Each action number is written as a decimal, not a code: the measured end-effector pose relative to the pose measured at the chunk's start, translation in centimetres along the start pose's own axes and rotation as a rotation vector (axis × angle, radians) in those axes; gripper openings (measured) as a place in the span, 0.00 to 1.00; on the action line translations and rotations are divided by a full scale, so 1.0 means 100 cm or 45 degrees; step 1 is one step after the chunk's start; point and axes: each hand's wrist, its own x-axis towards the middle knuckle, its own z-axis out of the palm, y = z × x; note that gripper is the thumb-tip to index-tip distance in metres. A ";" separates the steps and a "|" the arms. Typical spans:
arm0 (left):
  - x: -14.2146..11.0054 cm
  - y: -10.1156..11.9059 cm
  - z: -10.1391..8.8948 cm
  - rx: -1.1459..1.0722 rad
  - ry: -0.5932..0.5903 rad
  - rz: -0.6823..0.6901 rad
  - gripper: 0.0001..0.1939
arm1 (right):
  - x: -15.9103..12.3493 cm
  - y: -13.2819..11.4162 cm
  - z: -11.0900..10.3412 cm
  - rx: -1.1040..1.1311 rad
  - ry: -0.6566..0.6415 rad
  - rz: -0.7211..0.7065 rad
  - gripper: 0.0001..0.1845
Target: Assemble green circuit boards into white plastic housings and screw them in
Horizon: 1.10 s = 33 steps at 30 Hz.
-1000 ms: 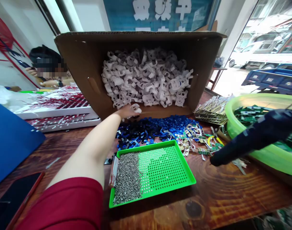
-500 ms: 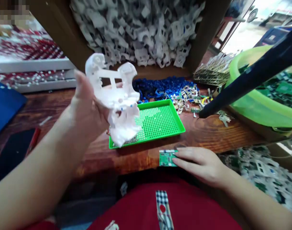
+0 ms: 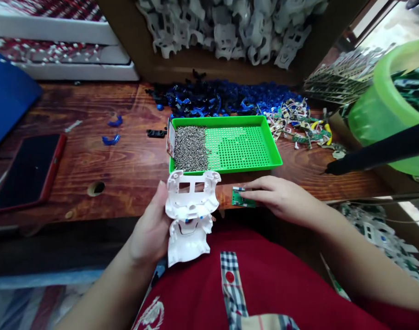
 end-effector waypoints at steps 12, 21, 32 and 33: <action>0.002 -0.015 0.006 -0.048 0.201 -0.016 0.26 | 0.012 -0.010 -0.016 -0.181 -0.193 0.108 0.14; 0.008 -0.020 0.013 -0.070 0.239 -0.015 0.25 | 0.005 -0.002 -0.014 -0.217 -0.119 0.168 0.15; 0.016 -0.028 0.018 -0.121 0.325 0.087 0.23 | 0.003 -0.012 -0.024 0.063 0.167 0.068 0.07; 0.017 -0.030 0.018 -0.117 0.320 0.117 0.23 | 0.002 -0.019 -0.027 0.150 0.279 0.100 0.05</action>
